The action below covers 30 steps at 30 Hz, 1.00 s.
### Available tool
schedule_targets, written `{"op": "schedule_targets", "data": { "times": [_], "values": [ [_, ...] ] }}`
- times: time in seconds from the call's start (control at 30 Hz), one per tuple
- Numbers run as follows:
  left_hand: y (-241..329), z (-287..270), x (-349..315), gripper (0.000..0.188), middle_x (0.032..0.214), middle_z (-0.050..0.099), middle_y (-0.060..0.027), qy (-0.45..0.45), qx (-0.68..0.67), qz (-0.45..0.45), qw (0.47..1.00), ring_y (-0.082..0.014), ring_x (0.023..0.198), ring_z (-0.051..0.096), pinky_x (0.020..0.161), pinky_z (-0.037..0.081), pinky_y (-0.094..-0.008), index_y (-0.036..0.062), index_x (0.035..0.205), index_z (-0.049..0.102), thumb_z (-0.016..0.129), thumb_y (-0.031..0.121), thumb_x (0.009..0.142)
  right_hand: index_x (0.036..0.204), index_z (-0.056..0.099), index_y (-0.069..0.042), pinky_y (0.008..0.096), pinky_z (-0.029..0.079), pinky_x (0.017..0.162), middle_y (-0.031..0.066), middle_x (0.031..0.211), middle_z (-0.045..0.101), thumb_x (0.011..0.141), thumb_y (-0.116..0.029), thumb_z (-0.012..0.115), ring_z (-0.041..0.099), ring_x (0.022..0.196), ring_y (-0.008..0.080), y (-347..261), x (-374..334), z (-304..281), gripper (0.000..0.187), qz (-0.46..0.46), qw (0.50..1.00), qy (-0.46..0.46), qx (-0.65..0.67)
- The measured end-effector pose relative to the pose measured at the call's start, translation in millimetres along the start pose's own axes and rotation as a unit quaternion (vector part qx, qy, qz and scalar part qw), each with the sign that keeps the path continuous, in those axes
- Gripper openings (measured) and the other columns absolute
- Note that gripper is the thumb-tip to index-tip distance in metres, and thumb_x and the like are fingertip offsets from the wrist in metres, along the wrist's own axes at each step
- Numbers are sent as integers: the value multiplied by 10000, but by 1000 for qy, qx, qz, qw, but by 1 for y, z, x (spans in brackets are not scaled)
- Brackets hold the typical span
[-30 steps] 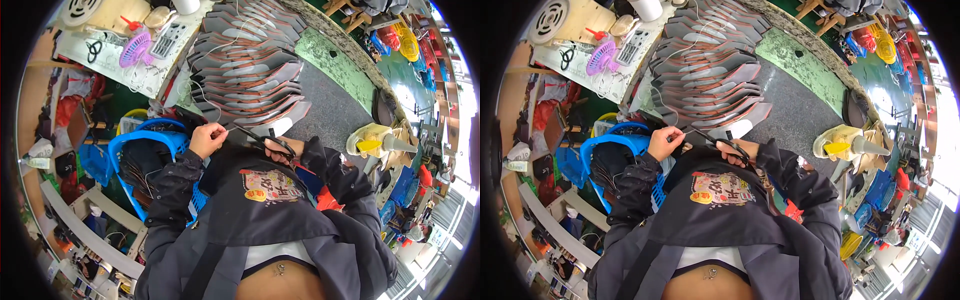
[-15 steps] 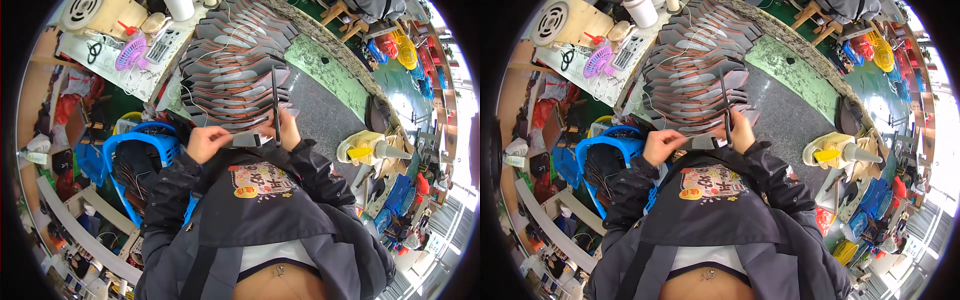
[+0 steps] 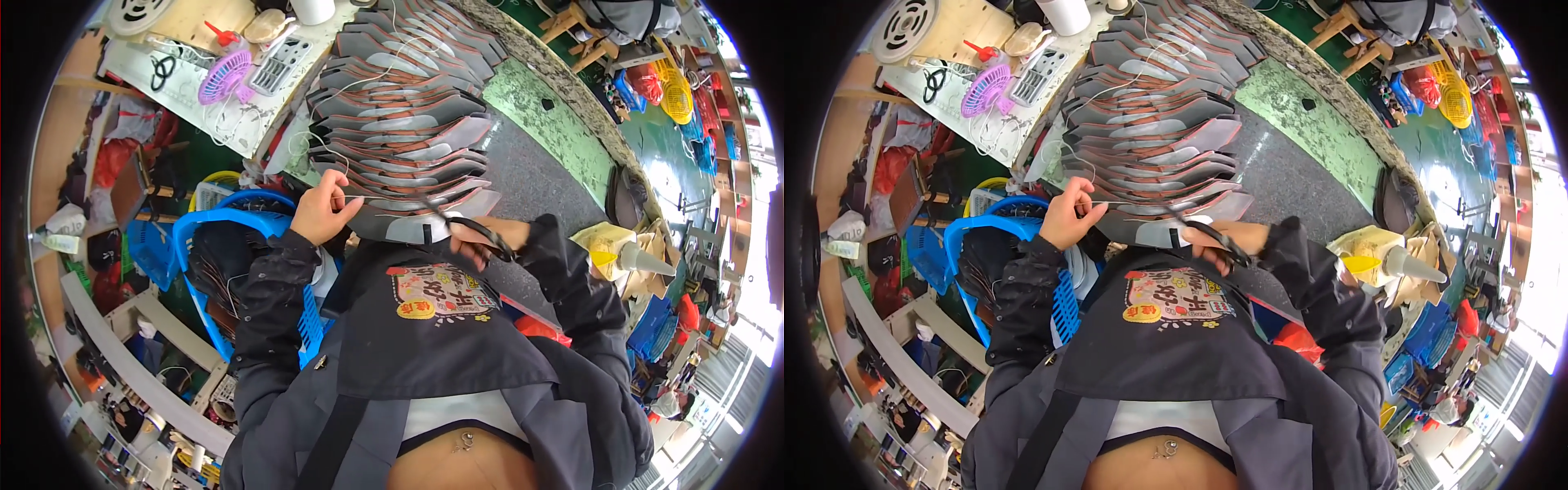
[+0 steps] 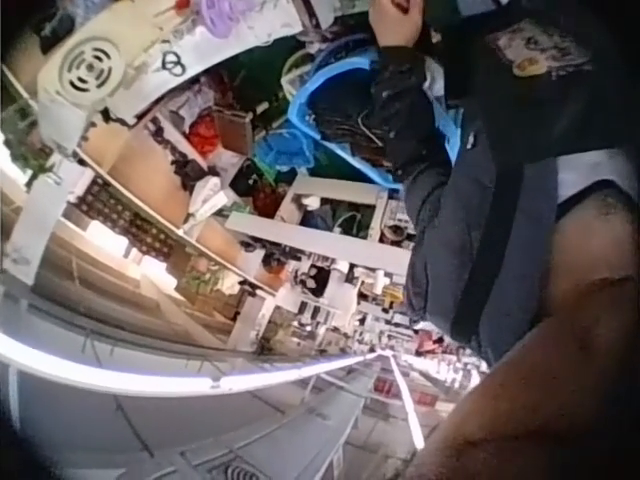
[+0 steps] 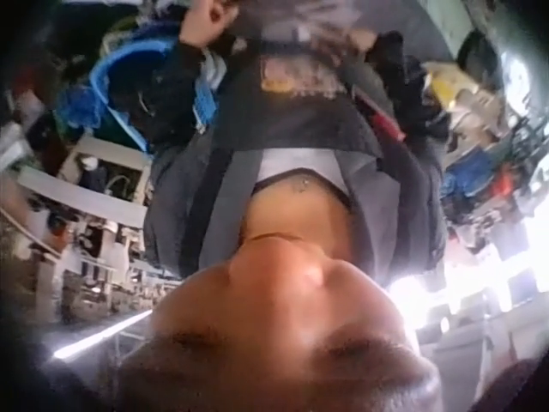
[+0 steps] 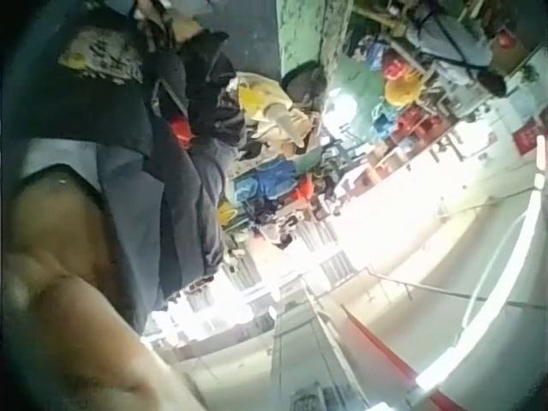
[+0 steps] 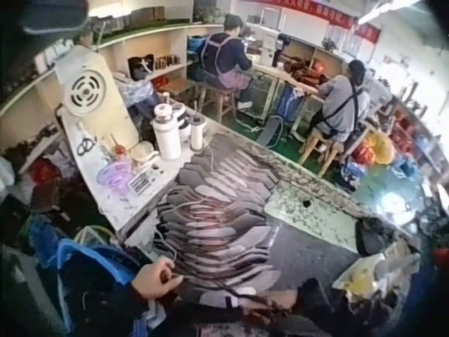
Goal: The person applies adhesive to shoe parts using a glue brush and trims excess material from the shoe parts with scissors.
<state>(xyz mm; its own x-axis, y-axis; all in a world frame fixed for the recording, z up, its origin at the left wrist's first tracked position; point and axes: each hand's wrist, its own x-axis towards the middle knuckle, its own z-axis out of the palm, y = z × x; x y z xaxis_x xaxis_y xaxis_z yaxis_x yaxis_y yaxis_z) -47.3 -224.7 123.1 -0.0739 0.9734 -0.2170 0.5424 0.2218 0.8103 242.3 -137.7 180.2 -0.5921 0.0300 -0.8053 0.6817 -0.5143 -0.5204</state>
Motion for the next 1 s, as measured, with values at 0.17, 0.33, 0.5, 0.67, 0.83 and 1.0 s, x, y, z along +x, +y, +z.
{"op": "schedule_targets", "data": {
  "times": [0.17, 0.33, 0.5, 0.67, 0.83, 1.0],
  "values": [
    [-12, 1, -3, 212, 612, 521, -80, 22, -51, 80, 995, -202, 534, 547, 517, 429, -279, 50, 894, 427, 577, 36, 745, 745, 498, -57, 205, 356, 384, -12, 539, 428, 787, -583, 500, 423, 424, 76, -15, 48, 24, 528, 38, 999, -15, 32],
    [-8, -5, -4, 177, 696, 575, -96, 16, 22, 91, 995, -253, 649, 606, 553, 461, -315, 62, 886, 460, 572, 39, 751, 701, 495, -74, 187, 308, 346, -39, 500, 404, 804, -512, 531, 391, 379, 51, -13, 40, 29, 451, -23, 999, 21, 38],
    [67, 4, -8, 181, 715, 612, -92, -57, 27, 195, 979, -263, 690, 620, 561, 469, -326, 72, 870, 469, 599, 70, 743, 852, 497, -34, 202, 430, 474, 59, 708, 599, 694, -87, 715, 537, 547, 81, -12, 43, 40, 275, -303, 933, 141, 132],
    [71, -8, 18, 158, 675, 616, -109, -105, 47, 198, 973, -210, 644, 639, 551, 477, -266, 22, 772, 567, 682, 117, 718, 837, 467, -23, 227, 473, 539, 67, 708, 598, 692, -6, 689, 585, 622, 119, -4, 37, 10, 266, -361, 880, 269, 154],
    [37, -40, 24, 181, 480, 479, -3, -179, -120, -25, 976, -103, 428, 426, 451, 368, -238, 12, 723, 613, 705, 166, 694, 840, 505, 28, 227, 458, 534, 31, 651, 556, 656, -18, 710, 552, 581, 90, 19, 50, -25, 279, -326, 822, 454, -106],
    [66, 6, 19, 491, 1006, 553, -121, -21, 43, 265, 963, -265, 956, 506, 838, 390, -359, 49, 1017, 566, 734, 318, 642, 764, 467, -5, 247, 377, 511, -13, 635, 475, 651, -64, 731, 426, 591, 53, -11, 34, 0, 293, -332, 898, 283, 52]
  ]
}}
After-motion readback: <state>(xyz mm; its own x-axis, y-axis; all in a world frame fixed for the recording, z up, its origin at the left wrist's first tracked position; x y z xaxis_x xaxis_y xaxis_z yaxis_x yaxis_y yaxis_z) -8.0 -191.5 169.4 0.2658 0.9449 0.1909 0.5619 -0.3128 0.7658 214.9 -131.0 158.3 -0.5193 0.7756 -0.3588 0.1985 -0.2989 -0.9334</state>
